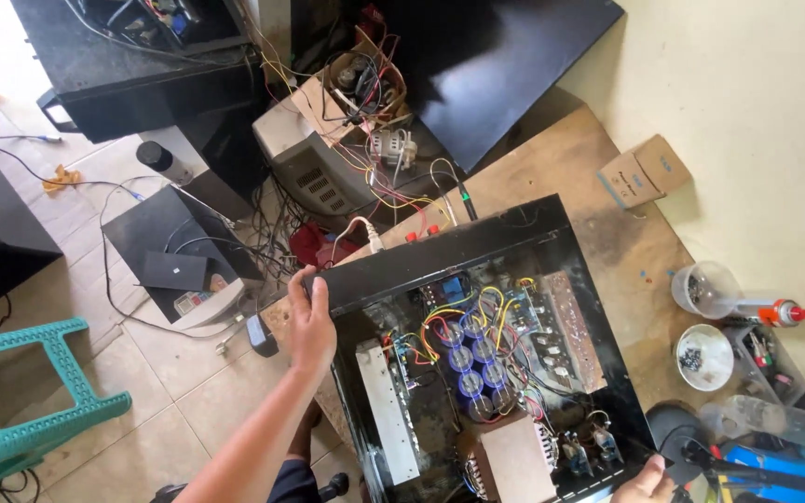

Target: Repairing or assembling an audio amplifier by connecting internal wiring and testing components with a multimeter.

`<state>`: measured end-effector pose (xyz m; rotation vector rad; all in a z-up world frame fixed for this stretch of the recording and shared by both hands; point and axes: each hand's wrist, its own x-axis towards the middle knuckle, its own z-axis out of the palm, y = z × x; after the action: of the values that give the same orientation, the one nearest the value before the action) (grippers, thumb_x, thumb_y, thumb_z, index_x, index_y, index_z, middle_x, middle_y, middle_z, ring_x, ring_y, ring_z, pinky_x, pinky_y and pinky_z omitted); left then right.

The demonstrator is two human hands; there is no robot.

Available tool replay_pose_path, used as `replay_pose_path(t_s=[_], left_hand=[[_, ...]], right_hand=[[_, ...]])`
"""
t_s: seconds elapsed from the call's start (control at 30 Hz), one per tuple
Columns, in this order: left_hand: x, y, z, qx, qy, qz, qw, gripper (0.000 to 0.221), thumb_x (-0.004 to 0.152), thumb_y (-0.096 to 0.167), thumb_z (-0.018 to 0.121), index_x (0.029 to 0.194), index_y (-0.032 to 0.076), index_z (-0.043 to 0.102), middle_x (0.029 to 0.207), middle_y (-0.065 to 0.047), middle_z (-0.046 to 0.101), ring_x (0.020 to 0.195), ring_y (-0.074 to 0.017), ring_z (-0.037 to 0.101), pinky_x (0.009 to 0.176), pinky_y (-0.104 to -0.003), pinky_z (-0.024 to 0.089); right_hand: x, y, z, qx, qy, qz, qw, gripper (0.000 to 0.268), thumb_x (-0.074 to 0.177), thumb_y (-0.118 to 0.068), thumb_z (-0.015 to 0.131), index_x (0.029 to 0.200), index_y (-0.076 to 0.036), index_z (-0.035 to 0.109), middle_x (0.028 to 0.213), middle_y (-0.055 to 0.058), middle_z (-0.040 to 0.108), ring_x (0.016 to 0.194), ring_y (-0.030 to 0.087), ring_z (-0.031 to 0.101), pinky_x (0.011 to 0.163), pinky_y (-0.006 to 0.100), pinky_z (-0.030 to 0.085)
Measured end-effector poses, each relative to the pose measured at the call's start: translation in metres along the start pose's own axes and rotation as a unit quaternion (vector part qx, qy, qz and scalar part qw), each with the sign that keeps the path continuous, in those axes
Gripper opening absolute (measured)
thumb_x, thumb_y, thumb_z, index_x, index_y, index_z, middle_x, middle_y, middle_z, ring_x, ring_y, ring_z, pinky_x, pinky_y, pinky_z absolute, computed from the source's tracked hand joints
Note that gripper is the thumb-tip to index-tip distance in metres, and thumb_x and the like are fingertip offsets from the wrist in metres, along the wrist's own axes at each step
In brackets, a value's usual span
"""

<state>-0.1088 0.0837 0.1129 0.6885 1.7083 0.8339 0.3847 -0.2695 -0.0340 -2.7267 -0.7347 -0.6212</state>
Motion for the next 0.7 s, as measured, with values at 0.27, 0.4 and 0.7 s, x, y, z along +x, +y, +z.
replay_pose_path(t_s=[0.27,0.4,0.7], left_hand=[[0.016,-0.013,0.006,-0.028,-0.05,0.066,0.996,0.023,0.11,0.034,0.04,0.13,0.024,0.042,0.116,-0.013,0.055,0.09,-0.0224,0.061,0.071,-0.034,0.057],[0.024,-0.002,0.008,-0.032,-0.053,0.038,0.997,0.021,0.11,0.032,0.043,0.129,0.025,0.045,0.115,-0.009,0.057,0.09,-0.0169,0.058,0.066,-0.025,0.052],[0.097,-0.038,-0.005,0.135,-0.056,0.243,0.959,0.02,0.117,0.038,0.044,0.131,0.025,0.05,0.112,0.003,0.047,0.102,-0.0102,0.043,0.094,-0.026,0.036]], right_hand=[[-0.006,-0.049,-0.055,0.257,-0.125,0.265,0.921,0.061,0.114,-0.046,0.047,0.139,0.008,0.056,0.133,0.035,0.06,0.121,0.046,0.058,0.103,0.048,0.043],[-0.031,-0.057,-0.075,0.205,-0.142,0.289,0.924,0.068,0.111,-0.054,0.041,0.136,0.008,0.051,0.136,0.037,0.055,0.123,0.052,0.053,0.101,0.052,0.04],[-0.038,-0.072,-0.138,0.265,-0.17,0.389,0.866,0.046,0.109,-0.047,0.037,0.102,-0.008,0.06,0.104,0.015,0.064,0.098,0.029,0.059,0.094,0.041,0.043]])
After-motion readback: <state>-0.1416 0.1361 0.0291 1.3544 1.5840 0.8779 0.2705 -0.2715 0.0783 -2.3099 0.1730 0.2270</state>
